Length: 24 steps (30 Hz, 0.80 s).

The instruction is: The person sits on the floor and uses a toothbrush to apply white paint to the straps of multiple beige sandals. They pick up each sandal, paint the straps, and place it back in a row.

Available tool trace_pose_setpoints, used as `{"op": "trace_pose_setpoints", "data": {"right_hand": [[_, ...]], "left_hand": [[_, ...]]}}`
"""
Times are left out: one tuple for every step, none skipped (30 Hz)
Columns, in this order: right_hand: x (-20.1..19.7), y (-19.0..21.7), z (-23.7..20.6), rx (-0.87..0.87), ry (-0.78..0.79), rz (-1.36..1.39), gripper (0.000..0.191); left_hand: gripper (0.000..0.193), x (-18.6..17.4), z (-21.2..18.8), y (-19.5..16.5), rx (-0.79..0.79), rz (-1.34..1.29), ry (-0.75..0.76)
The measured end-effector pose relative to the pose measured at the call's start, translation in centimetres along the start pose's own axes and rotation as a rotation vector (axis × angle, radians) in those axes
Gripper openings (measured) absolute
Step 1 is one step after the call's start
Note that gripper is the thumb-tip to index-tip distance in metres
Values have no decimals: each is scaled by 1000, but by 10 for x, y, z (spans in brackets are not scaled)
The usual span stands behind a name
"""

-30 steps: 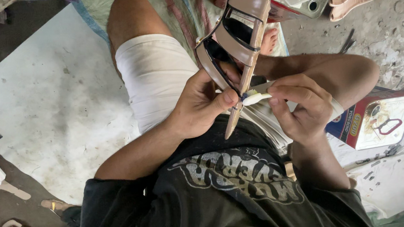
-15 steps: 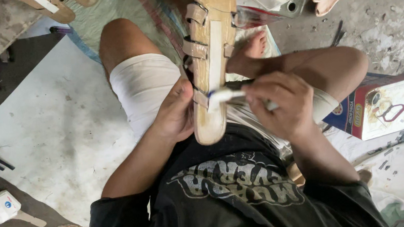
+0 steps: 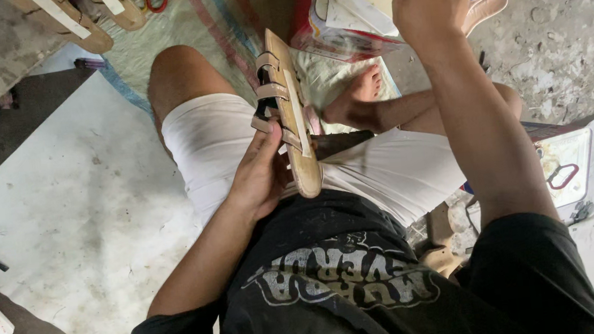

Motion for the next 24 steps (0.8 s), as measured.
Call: {"op": "trace_pose_setpoints", "data": {"right_hand": [[0, 5, 3, -48, 55, -71, 14], [3, 7, 3, -94, 112, -141, 12], [2, 1, 2, -45, 86, -137, 12], [0, -8, -4, 2, 60, -131, 13], [-4, -13, -13, 45, 35, -126, 15], [-9, -19, -25, 20, -18, -31, 17], [-16, -27, -37, -5, -70, 64, 19], [-13, -32, -49, 20, 21, 34, 15], [-10, -34, -61, 44, 109, 5, 11], [-11, -35, -71, 67, 148, 38, 13], [-15, -35, -81, 89, 186, 73, 17], [-23, -30, -91, 117, 158, 265, 17], [-30, -21, -103, 147, 132, 458, 17], [-36, -4, -113, 120, 112, 747, 16], [-42, 9, -121, 98, 89, 1032, 15], [-47, 21, -134, 132, 101, 1145, 16], [-51, 36, -146, 170, 115, 1255, 17], [-56, 47, -154, 155, 132, 1336, 17], [-60, 55, -160, 139, 148, 1417, 17], [-61, 60, -161, 146, 137, 1412, 16], [-62, 65, -161, 152, 126, 1407, 15], [-64, 68, -162, 158, 118, 1401, 14], [-66, 69, -161, 166, 86, 1364, 14], [-68, 69, -158, 170, 48, 1327, 15]], "left_hand": [[51, -1, -1, -1, 0, -11, 3], [52, -2, -2, -1, -2, -22, 6], [51, -5, -2, -3, 7, -30, -14], [50, -8, -2, -5, 16, -39, -36], [49, -11, -1, -7, 25, -52, -60], [49, -11, 0, -9, 41, -63, -49], [49, -12, 1, -12, 57, -76, -40], [48, -13, 3, -14, 75, -89, -31], [48, -12, 4, -16, 83, -89, 4], [47, -11, 7, -17, 91, -88, 35], [46, -9, 7, -18, 101, -86, 65], [45, -7, 9, -19, 108, -71, 76], [44, -5, 10, -18, 114, -55, 85], [42, -2, 11, -16, 112, -38, 94], [42, 1, 11, -14, 114, -14, 77], [42, 4, 11, -11, 115, 11, 65], [42, 8, 9, -9, 113, 37, 55], [42, 13, 8, -7, 124, 57, 52], [42, 18, 6, -7, 135, 78, 51], [42, 22, 3, -7, 147, 99, 50], [42, 27, 1, -7, 148, 137, 73], [43, 31, -3, -8, 149, 173, 94], [43, 35, -6, -9, 150, 209, 114], [43, 39, -8, -10, 160, 212, 130]]}}
Point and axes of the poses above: each hand's wrist, its own z-axis towards the middle knuckle, its own x-axis out of the palm, y = z × x, the point moved 6 cm from there along z, towards the middle knuckle, and after that the axes turned 15 degrees about -z, right-handed, at the moved point
